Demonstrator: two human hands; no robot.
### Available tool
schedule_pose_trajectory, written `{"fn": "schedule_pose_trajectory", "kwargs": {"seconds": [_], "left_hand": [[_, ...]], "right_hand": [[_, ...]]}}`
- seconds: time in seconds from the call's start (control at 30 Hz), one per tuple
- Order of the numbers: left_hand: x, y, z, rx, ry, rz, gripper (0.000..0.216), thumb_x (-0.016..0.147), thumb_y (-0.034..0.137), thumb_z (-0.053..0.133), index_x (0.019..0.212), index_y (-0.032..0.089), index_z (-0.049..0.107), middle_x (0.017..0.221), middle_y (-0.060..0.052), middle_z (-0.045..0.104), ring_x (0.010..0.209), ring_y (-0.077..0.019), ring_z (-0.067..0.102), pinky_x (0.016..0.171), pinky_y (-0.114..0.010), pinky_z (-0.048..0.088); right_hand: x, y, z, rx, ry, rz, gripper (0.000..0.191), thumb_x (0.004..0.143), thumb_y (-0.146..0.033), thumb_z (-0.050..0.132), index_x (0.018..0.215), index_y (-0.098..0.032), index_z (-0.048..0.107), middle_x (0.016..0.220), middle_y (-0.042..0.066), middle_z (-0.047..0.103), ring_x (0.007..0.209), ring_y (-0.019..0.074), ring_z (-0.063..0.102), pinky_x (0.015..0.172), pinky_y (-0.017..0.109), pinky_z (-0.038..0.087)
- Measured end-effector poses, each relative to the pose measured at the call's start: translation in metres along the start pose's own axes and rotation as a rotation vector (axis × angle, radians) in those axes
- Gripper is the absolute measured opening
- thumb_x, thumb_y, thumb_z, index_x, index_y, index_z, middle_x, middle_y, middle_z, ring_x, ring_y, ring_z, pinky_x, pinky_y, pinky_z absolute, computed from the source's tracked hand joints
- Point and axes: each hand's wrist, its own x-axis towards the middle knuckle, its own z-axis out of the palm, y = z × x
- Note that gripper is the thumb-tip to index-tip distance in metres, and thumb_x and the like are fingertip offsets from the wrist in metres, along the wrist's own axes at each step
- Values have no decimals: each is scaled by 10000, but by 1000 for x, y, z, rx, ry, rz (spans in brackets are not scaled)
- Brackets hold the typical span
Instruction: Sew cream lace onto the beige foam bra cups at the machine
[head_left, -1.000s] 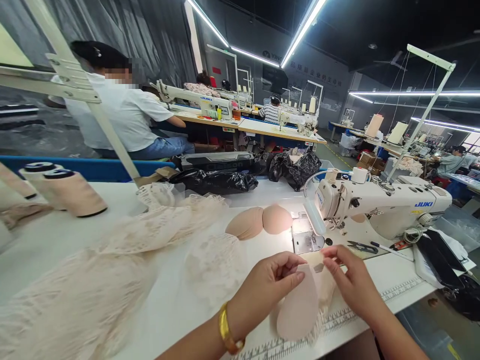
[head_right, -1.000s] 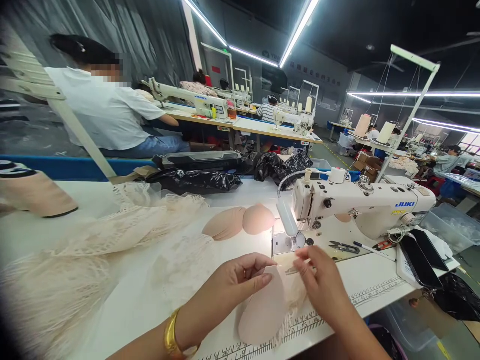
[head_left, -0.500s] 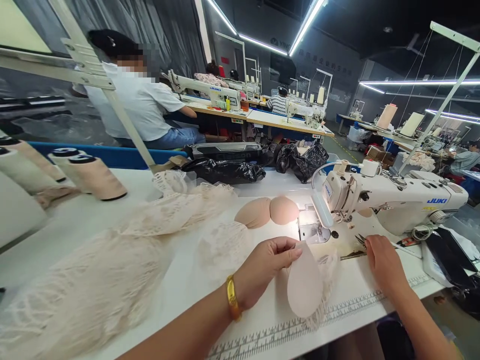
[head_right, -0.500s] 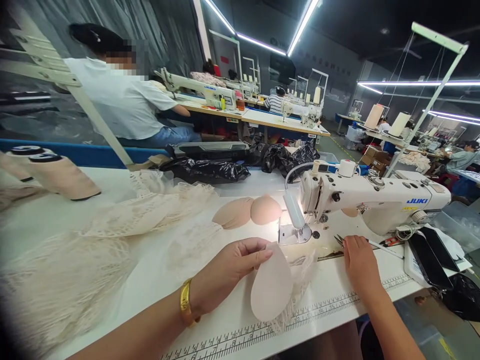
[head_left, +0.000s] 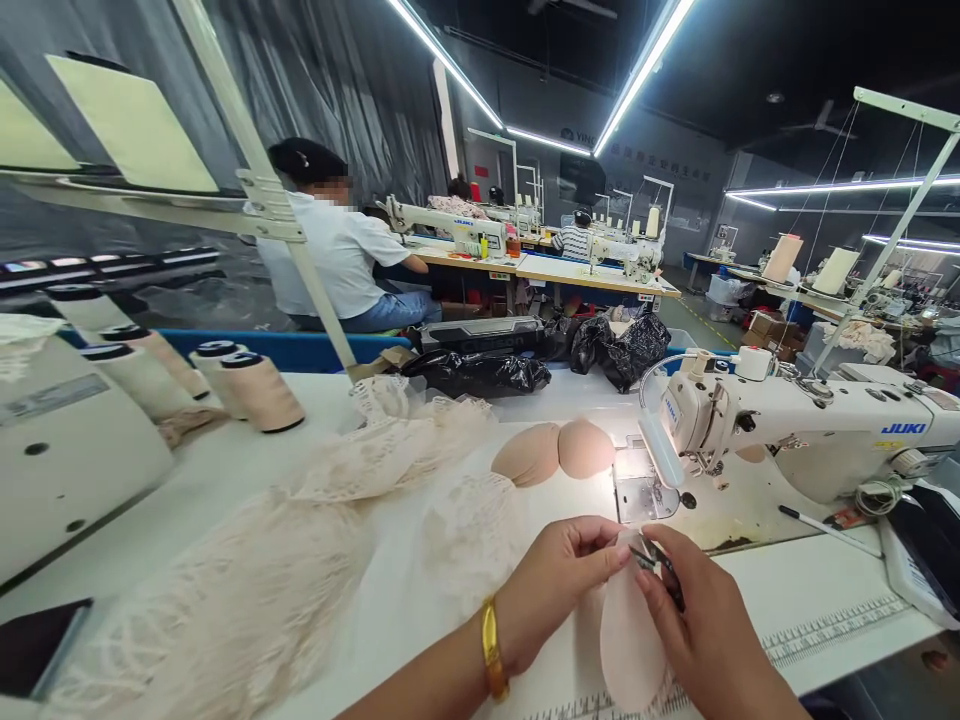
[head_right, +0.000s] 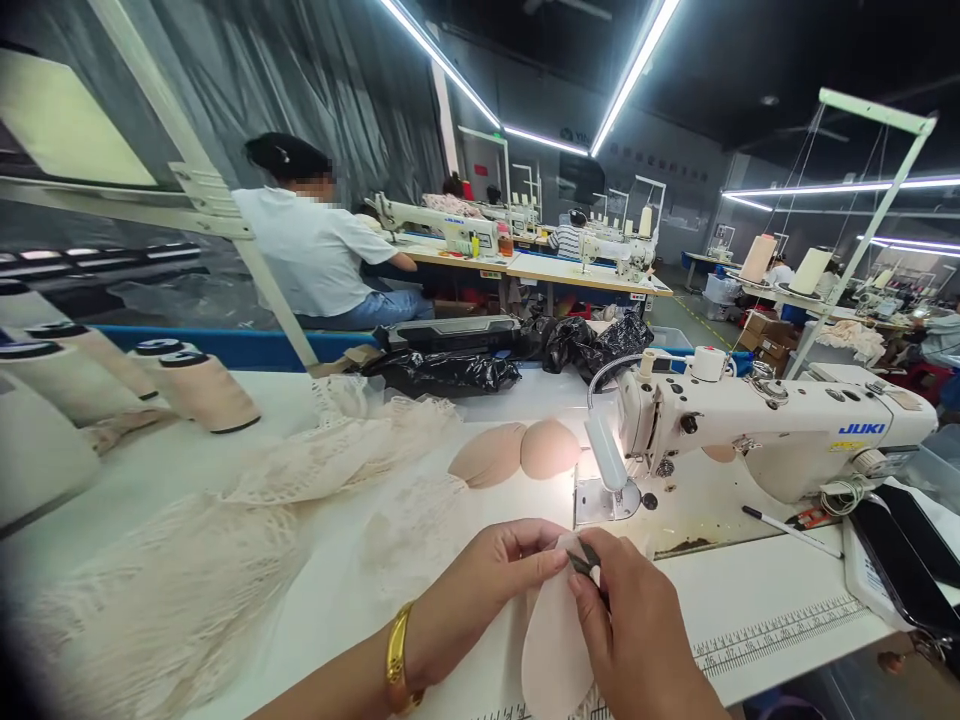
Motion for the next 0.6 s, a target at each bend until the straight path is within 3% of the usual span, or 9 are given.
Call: {"fn": "schedule_pose_trajectory", "kwargs": {"seconds": [0.37,0.6], "left_hand": [[-5,7,5,57,9,1,333,691,480,762,749,153,739,726,-6,615,764,-182,510,740,-308,395],[-5,6,5,181,38,60,308,740,468,705,748,165,755,745,-22,620,778,-199,523,744,-321,401]], "right_hand": [[2,1,5,-151,54,-80,295,1075,-307,397,1328,-233,532,849,35,701,654,191,689,561,269,540],[3,2,4,-251,40,-119,339,1088,-295,353,1312,-235,600,750,11,620,539,164,611,467,243,459]]}}
